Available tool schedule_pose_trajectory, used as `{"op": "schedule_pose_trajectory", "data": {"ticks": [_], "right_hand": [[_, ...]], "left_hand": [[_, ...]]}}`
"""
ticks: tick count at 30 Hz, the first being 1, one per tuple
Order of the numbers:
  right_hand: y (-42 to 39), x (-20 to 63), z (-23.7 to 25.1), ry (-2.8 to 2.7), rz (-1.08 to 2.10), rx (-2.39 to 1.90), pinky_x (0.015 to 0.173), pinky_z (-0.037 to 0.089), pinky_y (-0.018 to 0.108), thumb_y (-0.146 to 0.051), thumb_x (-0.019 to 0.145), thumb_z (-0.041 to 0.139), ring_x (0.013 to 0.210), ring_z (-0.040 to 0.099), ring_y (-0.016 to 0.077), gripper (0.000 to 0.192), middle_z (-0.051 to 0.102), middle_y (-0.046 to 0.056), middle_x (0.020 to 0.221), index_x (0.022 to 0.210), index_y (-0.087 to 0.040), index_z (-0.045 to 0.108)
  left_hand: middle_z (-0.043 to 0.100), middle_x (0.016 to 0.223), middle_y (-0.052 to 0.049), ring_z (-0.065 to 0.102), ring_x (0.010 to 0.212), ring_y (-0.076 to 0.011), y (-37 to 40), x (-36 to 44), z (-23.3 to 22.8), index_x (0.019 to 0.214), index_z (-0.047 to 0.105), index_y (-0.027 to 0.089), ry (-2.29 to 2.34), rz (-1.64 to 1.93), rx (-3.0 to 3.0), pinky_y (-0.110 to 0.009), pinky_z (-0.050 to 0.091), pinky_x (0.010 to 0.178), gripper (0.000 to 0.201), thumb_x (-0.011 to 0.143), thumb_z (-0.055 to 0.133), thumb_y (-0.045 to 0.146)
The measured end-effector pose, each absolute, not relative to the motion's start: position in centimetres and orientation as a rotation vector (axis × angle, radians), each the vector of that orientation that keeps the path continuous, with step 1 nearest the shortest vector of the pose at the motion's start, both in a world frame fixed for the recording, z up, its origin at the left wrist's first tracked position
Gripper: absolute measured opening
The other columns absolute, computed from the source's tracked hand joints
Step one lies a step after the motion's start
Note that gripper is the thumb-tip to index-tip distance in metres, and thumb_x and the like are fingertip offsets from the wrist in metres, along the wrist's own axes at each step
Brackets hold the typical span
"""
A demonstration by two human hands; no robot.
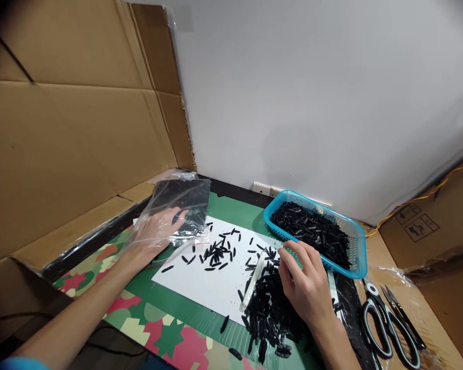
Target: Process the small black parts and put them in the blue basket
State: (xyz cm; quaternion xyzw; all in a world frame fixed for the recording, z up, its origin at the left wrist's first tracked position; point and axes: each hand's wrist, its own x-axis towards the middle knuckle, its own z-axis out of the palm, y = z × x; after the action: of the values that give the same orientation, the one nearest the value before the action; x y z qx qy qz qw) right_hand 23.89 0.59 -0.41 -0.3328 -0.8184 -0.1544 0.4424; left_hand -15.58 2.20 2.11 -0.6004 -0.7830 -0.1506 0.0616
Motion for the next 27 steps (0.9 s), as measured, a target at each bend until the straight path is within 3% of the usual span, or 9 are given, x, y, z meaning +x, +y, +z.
{"op": "schedule_pose_trajectory", "data": {"ticks": [3,7,10,15,18,21,23,25,27], "right_hand": [[0.5,23.8,-0.3,-2.032,-0.39,-0.813,0.087,0.057,0.047,-0.001,0.094,0.065,0.102,0.064,0.0291,0.026,0.071,0.012,0.111,0.114,-0.018,0.065],[0.5,23.7,-0.3,-2.025,-0.391,-0.811,0.087,0.057,0.046,-0.002,0.095,0.064,0.101,0.064,0.0288,0.025,0.071,0.012,0.109,0.113,-0.018,0.066],[0.6,23.7,-0.6,-2.026,-0.381,-0.806,0.086,0.057,0.046,-0.003,0.095,0.064,0.101,0.064,0.0289,0.024,0.071,0.012,0.109,0.113,-0.018,0.066],[0.7,23.7,-1.0,-2.056,-0.361,-0.786,0.087,0.058,0.046,-0.004,0.095,0.063,0.103,0.064,0.0296,0.024,0.071,0.014,0.111,0.116,-0.016,0.067],[0.5,23.8,-0.9,-2.062,-0.347,-0.784,0.088,0.058,0.047,-0.004,0.095,0.063,0.103,0.065,0.0297,0.026,0.072,0.014,0.112,0.117,-0.017,0.067],[0.3,23.9,-0.7,-2.051,-0.326,-0.778,0.087,0.058,0.046,-0.004,0.094,0.063,0.102,0.066,0.0287,0.028,0.073,0.013,0.11,0.117,-0.018,0.068],[0.2,23.8,-0.6,-2.037,-0.313,-0.745,0.085,0.059,0.044,-0.002,0.093,0.064,0.099,0.067,0.0276,0.028,0.074,0.012,0.106,0.117,-0.018,0.068],[0.1,23.6,-0.5,-2.02,-0.298,-0.705,0.083,0.06,0.042,-0.001,0.092,0.064,0.095,0.068,0.0263,0.03,0.075,0.011,0.102,0.117,-0.017,0.068],[0.1,23.4,-0.5,-2.005,-0.283,-0.677,0.08,0.06,0.04,0.002,0.091,0.064,0.092,0.068,0.025,0.032,0.075,0.011,0.098,0.119,-0.016,0.068]], "left_hand": [[0.078,0.112,-0.014,0.072,0.106,-0.0317,2.9,-14.8,3.4,0.108,0.074,0.021,-2.415,-0.431,-1.804,-0.042,0.051,0.093,0.044,0.104,0.037,0.045],[0.078,0.111,-0.014,0.071,0.11,-0.0343,3.9,-13.4,4.5,0.102,0.076,0.023,-2.494,-0.457,-1.753,-0.045,0.049,0.098,0.041,0.103,0.043,0.047],[0.077,0.112,-0.018,0.07,0.109,-0.0384,4.6,-13.1,5.0,0.109,0.077,0.02,-2.601,-0.524,-1.635,-0.053,0.051,0.096,0.043,0.104,0.044,0.048],[0.066,0.134,-0.012,0.068,0.114,-0.0263,4.9,-13.9,5.4,0.133,0.065,0.019,-2.753,-0.652,-1.594,-0.047,0.059,0.095,0.039,0.1,0.067,0.038],[0.064,0.137,-0.011,0.067,0.116,-0.0262,4.6,-14.3,5.1,0.136,0.063,0.02,-2.799,-0.735,-1.621,-0.047,0.06,0.096,0.041,0.099,0.068,0.037],[0.072,0.117,-0.01,0.069,0.104,-0.025,3.7,-14.2,4.7,0.114,0.071,0.016,-2.817,-0.86,-1.631,-0.041,0.059,0.087,0.03,0.099,0.066,0.041],[0.073,0.085,-0.008,0.066,0.088,-0.0264,2.9,-13.9,4.6,0.075,0.069,0.017,-2.818,-0.982,-1.645,-0.033,0.05,0.069,0.036,0.097,0.059,0.044],[0.062,0.064,-0.004,0.058,0.071,-0.0227,1.7,-13.7,4.8,0.058,0.056,0.021,-2.843,-1.126,-1.65,-0.029,0.038,0.056,0.044,0.093,0.054,0.048],[0.05,0.054,0.0,0.051,0.059,-0.0182,0.4,-13.6,5.0,0.057,0.048,0.023,-2.924,-1.25,-1.684,-0.026,0.031,0.051,0.045,0.087,0.058,0.054]]}}
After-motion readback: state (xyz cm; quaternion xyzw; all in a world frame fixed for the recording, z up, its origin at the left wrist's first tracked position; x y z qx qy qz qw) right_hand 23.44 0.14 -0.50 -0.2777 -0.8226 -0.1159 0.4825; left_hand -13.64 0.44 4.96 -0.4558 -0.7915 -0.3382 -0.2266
